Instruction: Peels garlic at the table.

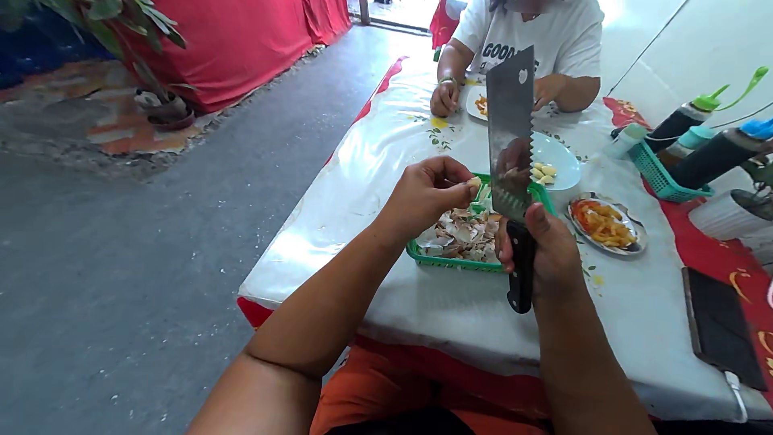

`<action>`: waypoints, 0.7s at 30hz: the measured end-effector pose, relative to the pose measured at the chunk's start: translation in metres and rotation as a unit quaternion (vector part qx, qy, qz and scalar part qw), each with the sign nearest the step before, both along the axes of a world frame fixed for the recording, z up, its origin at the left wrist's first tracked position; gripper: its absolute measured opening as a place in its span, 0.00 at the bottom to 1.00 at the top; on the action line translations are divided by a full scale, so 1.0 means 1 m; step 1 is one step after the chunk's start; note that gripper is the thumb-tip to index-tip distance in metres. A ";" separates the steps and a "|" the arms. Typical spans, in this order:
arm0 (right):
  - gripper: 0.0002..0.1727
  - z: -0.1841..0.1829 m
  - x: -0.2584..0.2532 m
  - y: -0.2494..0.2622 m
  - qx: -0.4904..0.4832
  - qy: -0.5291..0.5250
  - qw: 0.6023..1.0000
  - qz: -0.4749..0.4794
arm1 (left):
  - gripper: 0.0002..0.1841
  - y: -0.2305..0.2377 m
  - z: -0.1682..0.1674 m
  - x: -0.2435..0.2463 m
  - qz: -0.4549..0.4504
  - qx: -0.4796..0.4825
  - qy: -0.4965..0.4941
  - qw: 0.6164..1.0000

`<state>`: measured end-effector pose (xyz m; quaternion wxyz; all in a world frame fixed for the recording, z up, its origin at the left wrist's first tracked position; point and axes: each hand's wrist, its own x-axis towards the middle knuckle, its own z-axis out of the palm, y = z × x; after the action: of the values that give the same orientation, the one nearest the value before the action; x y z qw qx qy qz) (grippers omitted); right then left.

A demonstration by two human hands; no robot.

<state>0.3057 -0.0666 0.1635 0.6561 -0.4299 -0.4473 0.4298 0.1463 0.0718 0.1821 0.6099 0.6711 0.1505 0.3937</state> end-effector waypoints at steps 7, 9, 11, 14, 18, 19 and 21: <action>0.41 -0.001 0.003 -0.002 0.019 0.018 0.998 0.052 | 0.06 -0.004 0.001 0.000 -0.004 -0.073 -0.042 0.996; 0.41 -0.002 0.004 0.000 0.032 0.010 0.996 0.083 | 0.06 -0.004 0.002 0.002 -0.006 -0.072 -0.035 0.997; 0.40 -0.003 0.005 0.000 0.043 0.007 0.994 0.104 | 0.07 -0.005 0.002 0.004 -0.003 -0.071 -0.032 0.997; 0.38 -0.004 0.002 -0.001 0.041 -0.001 0.994 0.104 | 0.07 -0.006 0.000 0.005 0.001 -0.066 -0.035 0.997; 0.36 -0.006 0.000 0.000 0.037 -0.014 0.994 0.102 | 0.09 -0.006 -0.002 0.006 0.005 -0.058 -0.027 0.998; 0.36 -0.006 0.000 0.001 0.040 -0.015 0.994 0.100 | 0.10 -0.005 -0.003 0.006 0.005 -0.060 -0.028 0.998; 0.35 -0.007 0.000 0.001 0.044 -0.011 0.994 0.098 | 0.10 -0.005 -0.002 0.007 0.005 -0.067 -0.026 0.997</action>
<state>0.3056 -0.0651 0.1570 0.6242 -0.3590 -0.5133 0.4670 0.1531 0.0669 0.1801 0.6552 0.6174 0.1647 0.4031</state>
